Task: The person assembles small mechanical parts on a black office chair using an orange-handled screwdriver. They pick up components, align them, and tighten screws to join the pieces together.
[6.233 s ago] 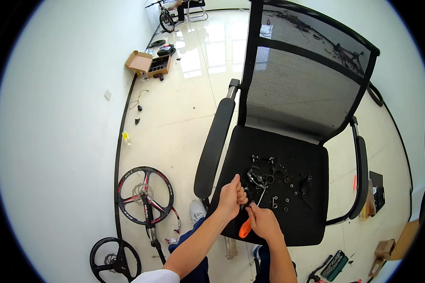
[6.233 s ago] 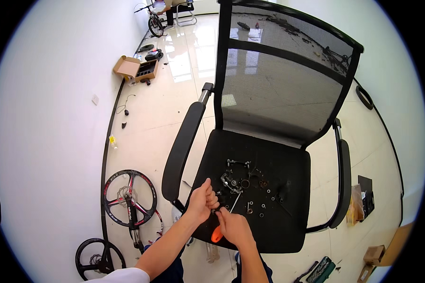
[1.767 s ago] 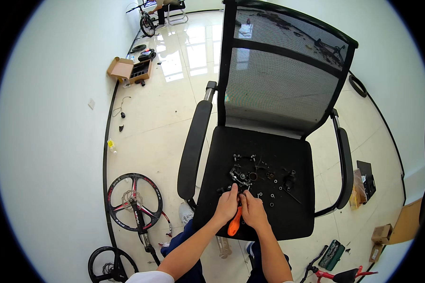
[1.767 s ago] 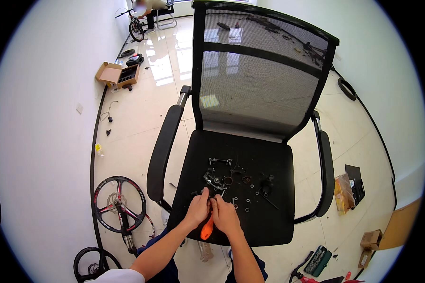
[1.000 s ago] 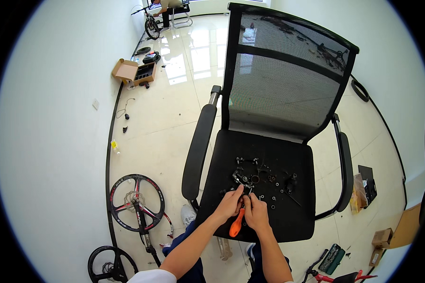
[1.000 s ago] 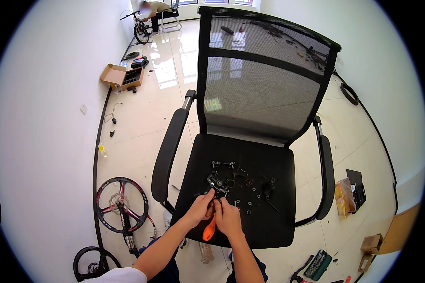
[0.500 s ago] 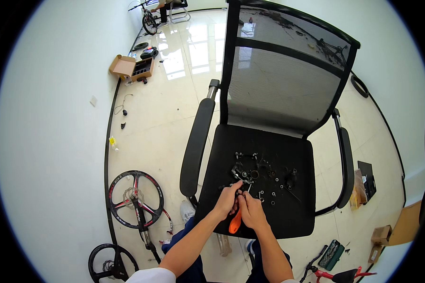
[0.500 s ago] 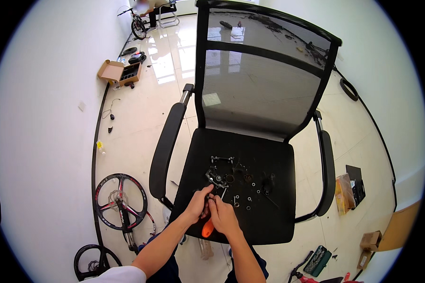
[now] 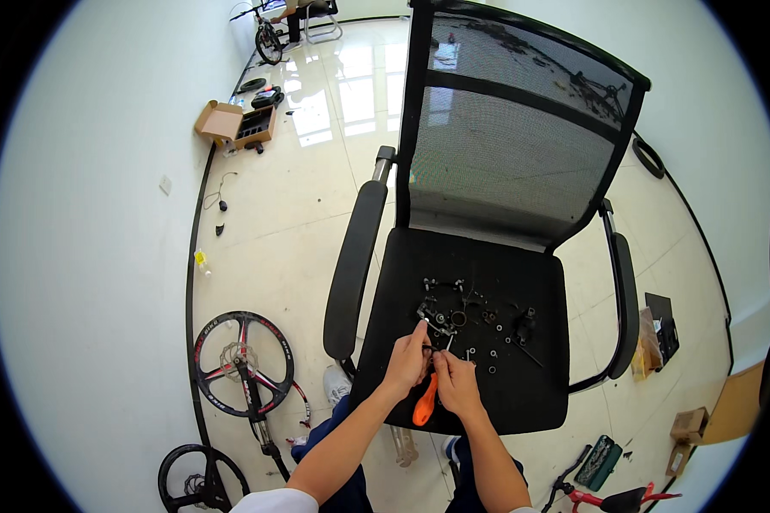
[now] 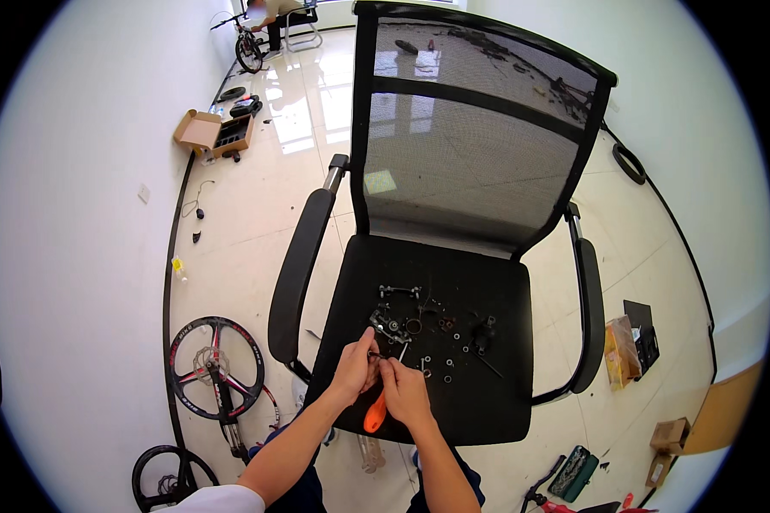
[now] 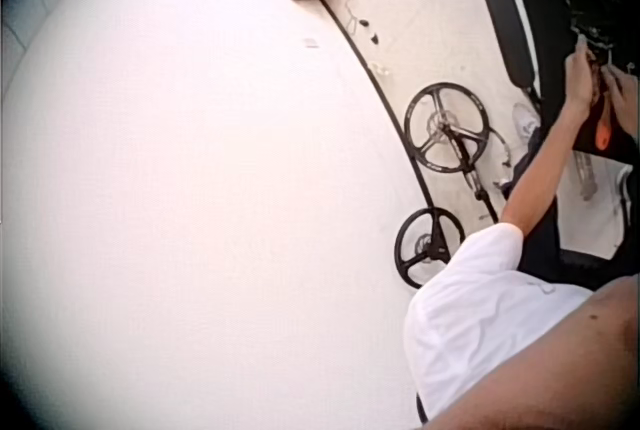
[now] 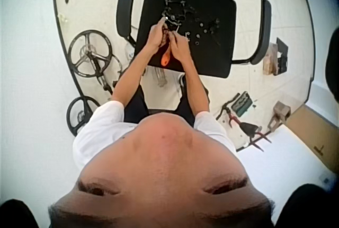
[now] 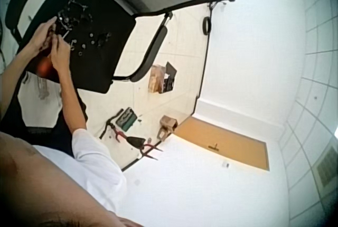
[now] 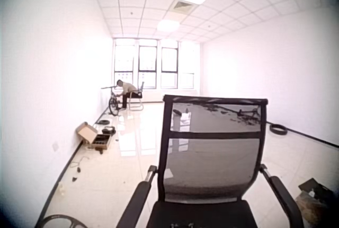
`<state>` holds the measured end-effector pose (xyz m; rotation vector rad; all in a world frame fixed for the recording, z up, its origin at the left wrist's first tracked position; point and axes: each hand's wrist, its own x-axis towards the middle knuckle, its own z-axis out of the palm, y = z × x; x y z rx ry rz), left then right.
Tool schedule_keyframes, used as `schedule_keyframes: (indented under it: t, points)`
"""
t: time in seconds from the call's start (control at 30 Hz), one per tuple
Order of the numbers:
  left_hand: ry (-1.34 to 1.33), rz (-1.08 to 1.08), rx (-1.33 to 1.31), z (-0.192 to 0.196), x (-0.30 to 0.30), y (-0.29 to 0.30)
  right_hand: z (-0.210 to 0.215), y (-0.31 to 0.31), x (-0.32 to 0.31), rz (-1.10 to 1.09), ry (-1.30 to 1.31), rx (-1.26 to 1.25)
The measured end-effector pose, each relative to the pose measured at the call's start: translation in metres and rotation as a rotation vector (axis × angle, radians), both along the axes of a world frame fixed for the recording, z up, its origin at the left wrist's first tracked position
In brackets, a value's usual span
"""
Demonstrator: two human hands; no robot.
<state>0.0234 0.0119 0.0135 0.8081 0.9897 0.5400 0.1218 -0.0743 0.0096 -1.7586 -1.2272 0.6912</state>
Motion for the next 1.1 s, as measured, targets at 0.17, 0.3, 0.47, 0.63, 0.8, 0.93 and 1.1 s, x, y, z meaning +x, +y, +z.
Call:
schedule_keyframes:
  t: [0.17,0.3,0.47,0.63,0.8,0.93,1.1]
  points:
    - [0.32,-0.024,0.563,-0.021,-0.002,-0.003,0.004,0.0,-0.005,0.009,-0.041,-0.011]
    - [0.36,0.0,0.644,-0.02,-0.003,-0.003,-0.004,-0.002,-0.008,-0.003,-0.061,0.032]
    - [0.386,0.004,0.7,-0.026,-0.004,-0.002,-0.01,-0.003,-0.014,-0.03,-0.032,0.062]
    - [0.363,-0.05,0.68,-0.024,-0.008,0.001,-0.007,-0.003,-0.017,-0.022,-0.031,0.096]
    - [0.18,-0.095,0.457,-0.016,-0.009,0.008,-0.001,0.002,-0.004,0.013,-0.089,0.064]
    - [0.09,-0.2,0.212,-0.004,-0.014,0.012,0.005,0.001,0.004,0.046,-0.205,0.087]
    - [0.158,-0.245,0.139,-0.001,-0.012,0.009,0.002,-0.004,0.004,0.089,-0.183,0.094]
